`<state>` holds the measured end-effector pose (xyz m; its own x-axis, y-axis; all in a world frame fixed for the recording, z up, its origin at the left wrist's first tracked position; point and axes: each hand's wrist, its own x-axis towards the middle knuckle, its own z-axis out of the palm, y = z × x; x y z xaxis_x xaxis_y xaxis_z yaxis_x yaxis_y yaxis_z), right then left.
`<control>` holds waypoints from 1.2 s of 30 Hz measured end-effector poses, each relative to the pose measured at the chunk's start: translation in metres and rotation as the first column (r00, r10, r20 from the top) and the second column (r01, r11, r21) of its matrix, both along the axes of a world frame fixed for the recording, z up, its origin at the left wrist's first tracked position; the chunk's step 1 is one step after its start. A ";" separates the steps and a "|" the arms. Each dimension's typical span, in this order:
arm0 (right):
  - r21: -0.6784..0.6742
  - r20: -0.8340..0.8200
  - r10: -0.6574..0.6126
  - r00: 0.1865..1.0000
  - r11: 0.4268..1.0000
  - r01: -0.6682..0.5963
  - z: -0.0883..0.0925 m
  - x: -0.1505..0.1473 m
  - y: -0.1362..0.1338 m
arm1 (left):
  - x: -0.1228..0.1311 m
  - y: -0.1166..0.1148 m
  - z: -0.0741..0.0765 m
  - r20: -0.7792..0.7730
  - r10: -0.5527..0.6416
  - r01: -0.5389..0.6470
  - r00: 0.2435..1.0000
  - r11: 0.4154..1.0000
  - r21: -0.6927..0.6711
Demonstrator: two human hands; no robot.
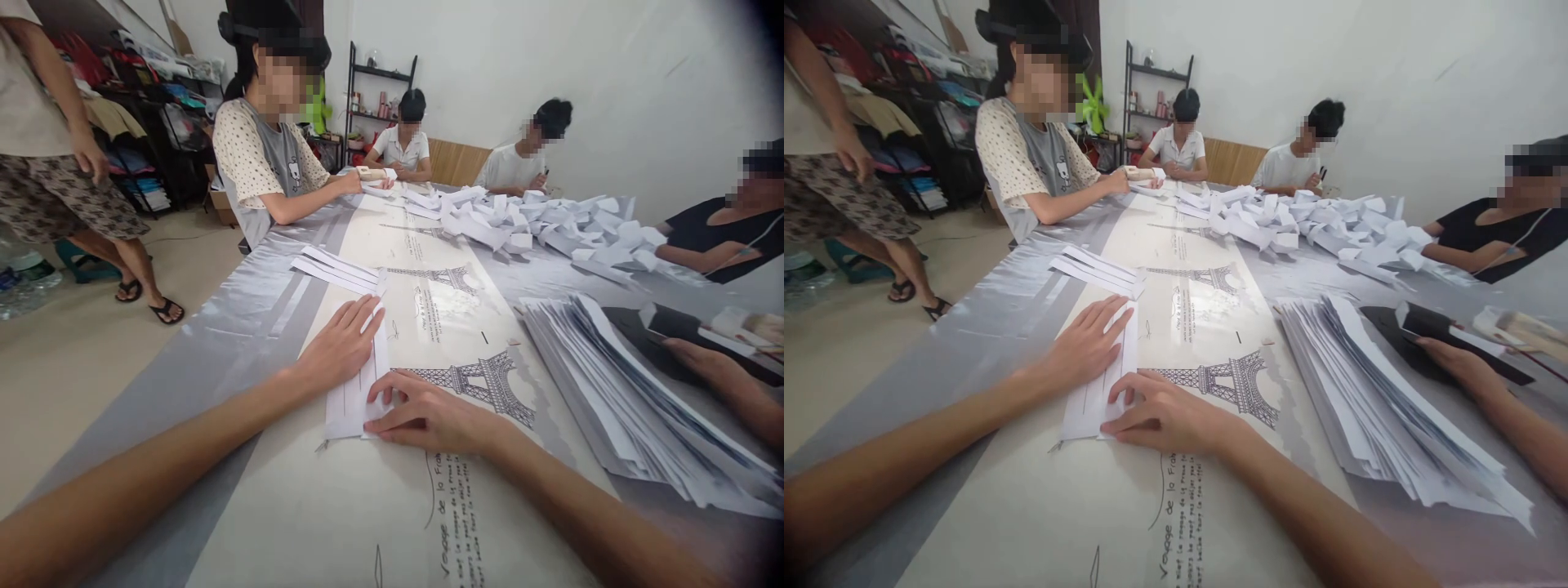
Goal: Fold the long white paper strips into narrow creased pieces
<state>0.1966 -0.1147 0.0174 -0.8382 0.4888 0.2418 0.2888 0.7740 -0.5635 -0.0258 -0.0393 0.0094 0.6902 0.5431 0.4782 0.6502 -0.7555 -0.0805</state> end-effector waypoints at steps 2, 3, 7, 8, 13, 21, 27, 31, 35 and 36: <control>0.008 -0.002 -0.013 1.000 1.000 0.013 -0.001 0.001 -0.001 | -0.002 -0.002 0.008 0.071 -0.079 0.086 0.994 0.992 -0.094; 0.010 -0.002 -0.017 1.000 1.000 0.017 -0.002 0.001 -0.001 | -0.004 -0.002 0.013 0.101 -0.134 0.150 0.986 0.973 -0.178; 0.016 0.011 -0.015 1.000 1.000 0.014 -0.003 0.002 0.000 | -0.015 -0.001 0.027 0.095 -0.397 0.380 0.913 0.739 -0.557; 0.023 0.011 -0.011 1.000 1.000 0.011 -0.003 0.003 0.000 | -0.017 -0.001 0.029 0.075 -0.439 0.389 0.895 0.688 -0.613; 0.035 0.009 0.002 1.000 0.999 -0.002 0.000 0.005 -0.001 | -0.020 0.001 0.035 0.028 -0.461 0.322 0.887 0.572 -0.754; -0.152 0.085 -0.071 0.994 0.985 0.084 0.012 0.012 -0.004 | -0.016 0.000 0.022 0.062 -0.422 0.318 0.904 0.570 -0.757; -0.282 0.197 -0.284 0.938 0.900 0.332 0.025 0.011 -0.008 | -0.015 -0.002 0.024 0.103 -0.398 0.317 0.912 0.523 -0.791; -0.299 0.284 -0.394 0.874 0.830 0.471 0.027 0.006 -0.017 | -0.012 -0.009 0.036 0.155 -0.410 0.368 0.899 0.514 -0.775; -0.313 0.343 -0.438 0.831 0.781 0.541 0.027 0.002 -0.021 | -0.008 -0.009 0.038 0.142 -0.511 0.413 0.848 0.469 -0.781; -0.330 0.349 -0.438 0.829 0.770 0.546 0.027 0.002 -0.021 | -0.008 -0.008 0.037 0.156 -0.522 0.416 0.839 0.429 -0.802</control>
<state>0.1983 -0.1356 0.0441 -0.4579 0.8554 -0.2421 0.7318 0.2081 -0.6489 -0.0336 -0.0478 0.0460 0.9728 0.2257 -0.0518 0.2029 -0.7229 0.6605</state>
